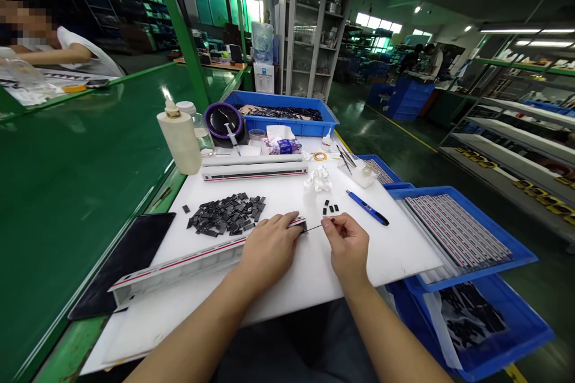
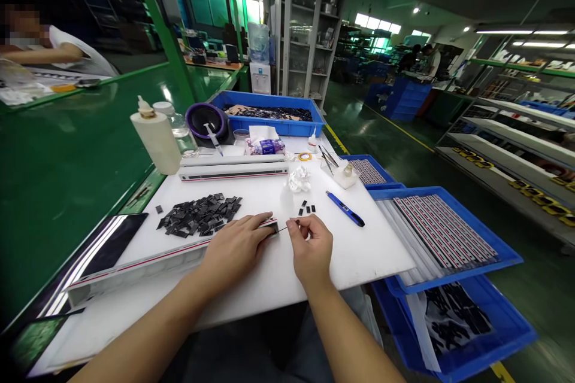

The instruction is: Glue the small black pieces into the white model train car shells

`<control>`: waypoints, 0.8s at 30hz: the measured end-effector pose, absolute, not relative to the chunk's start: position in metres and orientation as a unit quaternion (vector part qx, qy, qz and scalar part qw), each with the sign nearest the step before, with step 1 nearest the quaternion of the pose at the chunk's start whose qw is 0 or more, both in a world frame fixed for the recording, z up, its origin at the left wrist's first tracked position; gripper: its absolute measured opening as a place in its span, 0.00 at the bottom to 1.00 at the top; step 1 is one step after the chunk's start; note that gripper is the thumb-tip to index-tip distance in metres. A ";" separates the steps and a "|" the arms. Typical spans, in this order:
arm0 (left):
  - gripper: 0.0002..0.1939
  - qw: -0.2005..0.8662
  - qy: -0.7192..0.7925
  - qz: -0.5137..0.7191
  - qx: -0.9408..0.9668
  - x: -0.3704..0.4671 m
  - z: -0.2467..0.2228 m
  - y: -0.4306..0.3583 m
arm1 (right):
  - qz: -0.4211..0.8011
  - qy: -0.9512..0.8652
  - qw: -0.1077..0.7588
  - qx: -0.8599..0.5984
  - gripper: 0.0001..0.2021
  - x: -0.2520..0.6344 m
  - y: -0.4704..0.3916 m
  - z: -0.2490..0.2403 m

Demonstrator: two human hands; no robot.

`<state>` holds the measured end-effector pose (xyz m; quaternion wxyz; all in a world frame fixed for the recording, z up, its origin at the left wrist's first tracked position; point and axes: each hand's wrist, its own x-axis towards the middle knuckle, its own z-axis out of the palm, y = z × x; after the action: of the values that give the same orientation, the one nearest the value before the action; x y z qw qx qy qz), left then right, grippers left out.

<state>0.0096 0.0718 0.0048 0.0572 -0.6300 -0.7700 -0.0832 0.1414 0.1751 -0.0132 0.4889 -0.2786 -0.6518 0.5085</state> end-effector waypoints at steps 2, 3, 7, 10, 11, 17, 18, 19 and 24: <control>0.16 0.058 -0.770 -0.084 -0.630 0.010 0.005 0.072 | 0.507 -0.652 0.491 -0.278 0.09 0.142 0.176 -0.014; 0.15 0.059 -0.770 -0.084 -0.630 0.010 0.005 0.072 | 0.506 -0.651 0.492 -0.278 0.09 0.143 0.176 -0.014; 0.15 0.059 -0.770 -0.087 -0.629 0.010 0.005 0.072 | 0.506 -0.649 0.495 -0.280 0.09 0.143 0.176 -0.015; 0.15 0.058 -0.770 -0.085 -0.629 0.010 0.006 0.072 | 0.506 -0.647 0.495 -0.283 0.09 0.143 0.174 -0.014; 0.15 0.057 -0.770 -0.084 -0.630 0.010 0.006 0.072 | 0.508 -0.643 0.496 -0.285 0.10 0.143 0.174 -0.012; 0.16 0.051 -0.771 -0.091 -0.628 0.010 0.005 0.072 | 0.475 -0.571 0.614 -0.266 0.13 0.155 0.228 0.025; 0.16 0.051 -0.771 -0.093 -0.628 0.010 0.005 0.072 | 0.445 -0.563 0.645 -0.261 0.13 0.158 0.247 0.034; 0.16 0.051 -0.771 -0.095 -0.628 0.009 0.004 0.072 | 0.406 -0.561 0.671 -0.264 0.13 0.161 0.268 0.044; 0.16 0.047 -0.770 -0.095 -0.629 0.008 0.005 0.072 | 0.294 -0.596 0.658 -0.354 0.12 0.170 0.366 0.075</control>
<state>0.0083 0.0720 0.0050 0.0472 -0.6290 -0.7701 -0.0952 0.1700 0.3661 0.0751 0.6580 -0.3545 -0.5955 0.2944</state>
